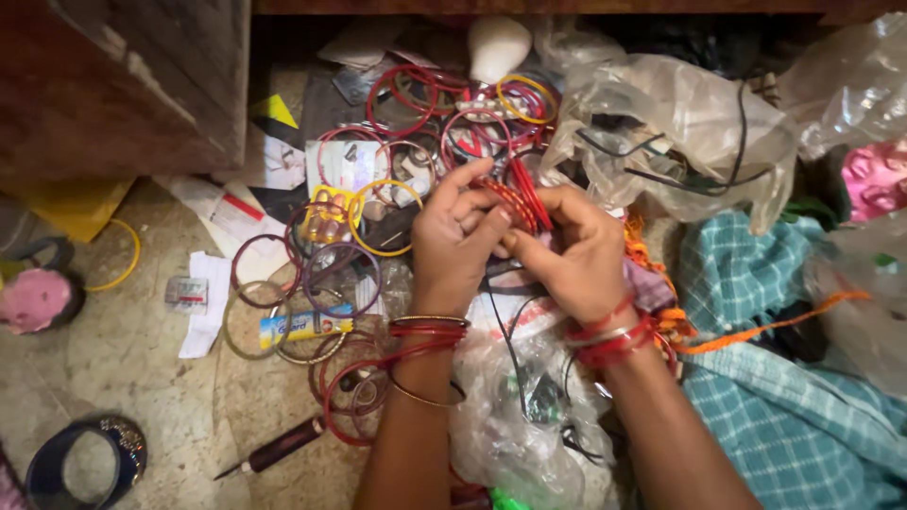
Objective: The person cleans a wooden drawer with a cloth, then sorts through a pile of bangles and other small items on the floor. They pick up and examine several bangles, separating them by color and type.
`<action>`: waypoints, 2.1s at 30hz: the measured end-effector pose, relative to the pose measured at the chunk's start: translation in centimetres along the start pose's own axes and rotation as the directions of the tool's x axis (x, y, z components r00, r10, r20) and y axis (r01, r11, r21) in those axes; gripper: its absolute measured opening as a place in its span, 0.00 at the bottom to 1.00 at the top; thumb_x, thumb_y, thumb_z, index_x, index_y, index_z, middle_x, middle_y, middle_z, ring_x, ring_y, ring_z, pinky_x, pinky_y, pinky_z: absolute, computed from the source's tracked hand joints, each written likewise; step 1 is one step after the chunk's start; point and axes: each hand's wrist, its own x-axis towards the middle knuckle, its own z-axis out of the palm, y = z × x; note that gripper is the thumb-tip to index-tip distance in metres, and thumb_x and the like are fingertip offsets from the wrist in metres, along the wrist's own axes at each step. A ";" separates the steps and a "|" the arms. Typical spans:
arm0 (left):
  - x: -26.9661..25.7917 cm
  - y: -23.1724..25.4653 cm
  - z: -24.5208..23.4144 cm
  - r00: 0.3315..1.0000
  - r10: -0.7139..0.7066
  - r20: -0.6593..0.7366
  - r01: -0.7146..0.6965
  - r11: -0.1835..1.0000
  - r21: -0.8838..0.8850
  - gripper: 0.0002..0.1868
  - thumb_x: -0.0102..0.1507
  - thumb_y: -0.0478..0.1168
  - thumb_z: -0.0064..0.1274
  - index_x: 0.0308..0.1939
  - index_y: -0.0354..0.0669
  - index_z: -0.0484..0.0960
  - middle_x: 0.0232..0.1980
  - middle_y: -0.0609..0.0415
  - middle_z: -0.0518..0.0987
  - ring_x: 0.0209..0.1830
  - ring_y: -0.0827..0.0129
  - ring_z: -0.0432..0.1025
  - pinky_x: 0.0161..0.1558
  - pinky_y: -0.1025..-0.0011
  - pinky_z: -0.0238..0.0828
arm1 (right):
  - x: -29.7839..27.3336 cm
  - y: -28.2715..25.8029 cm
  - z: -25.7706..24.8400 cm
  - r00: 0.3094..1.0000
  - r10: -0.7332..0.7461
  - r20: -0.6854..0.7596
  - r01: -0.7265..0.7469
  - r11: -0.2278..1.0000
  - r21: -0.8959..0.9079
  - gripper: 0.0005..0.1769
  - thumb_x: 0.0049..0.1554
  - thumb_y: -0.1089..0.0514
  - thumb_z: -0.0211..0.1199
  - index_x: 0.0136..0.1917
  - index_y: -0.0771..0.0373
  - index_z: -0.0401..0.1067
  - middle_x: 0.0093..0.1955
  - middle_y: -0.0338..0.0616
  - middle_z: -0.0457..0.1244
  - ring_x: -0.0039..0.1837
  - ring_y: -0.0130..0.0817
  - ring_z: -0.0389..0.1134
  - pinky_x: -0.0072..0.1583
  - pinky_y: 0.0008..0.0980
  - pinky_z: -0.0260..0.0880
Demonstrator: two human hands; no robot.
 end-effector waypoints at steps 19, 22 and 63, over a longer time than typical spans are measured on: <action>-1.9 3.5 2.2 0.984 0.175 -0.024 -0.175 0.984 0.000 0.34 0.65 0.24 0.56 0.73 0.32 0.62 0.52 0.47 0.82 0.47 0.76 0.78 0.53 0.78 0.78 | -0.1 -1.6 -1.9 0.979 0.174 -0.105 -0.146 0.961 0.233 0.08 0.62 0.68 0.66 0.55 0.71 0.77 0.47 0.45 0.72 0.39 0.23 0.67 0.38 0.24 0.70; -1.9 4.4 1.8 0.952 0.261 -0.162 -0.219 0.946 0.237 0.30 0.65 0.25 0.58 0.71 0.30 0.67 0.55 0.42 0.83 0.49 0.72 0.76 0.49 0.76 0.74 | 0.2 -1.5 -2.4 0.976 0.177 -0.122 -0.108 0.894 0.434 0.07 0.62 0.69 0.66 0.55 0.72 0.75 0.48 0.48 0.73 0.40 0.27 0.70 0.42 0.25 0.71; -2.6 7.6 -0.5 0.884 0.467 -0.025 0.069 -0.079 0.994 0.17 0.58 0.48 0.61 0.44 0.39 0.86 0.67 0.48 0.74 0.73 0.44 0.59 0.71 0.36 0.42 | 0.3 -0.9 -1.8 0.886 -0.212 -0.413 0.099 0.955 -0.278 0.08 0.64 0.75 0.60 0.54 0.72 0.77 0.50 0.43 0.69 0.50 0.28 0.72 0.55 0.24 0.73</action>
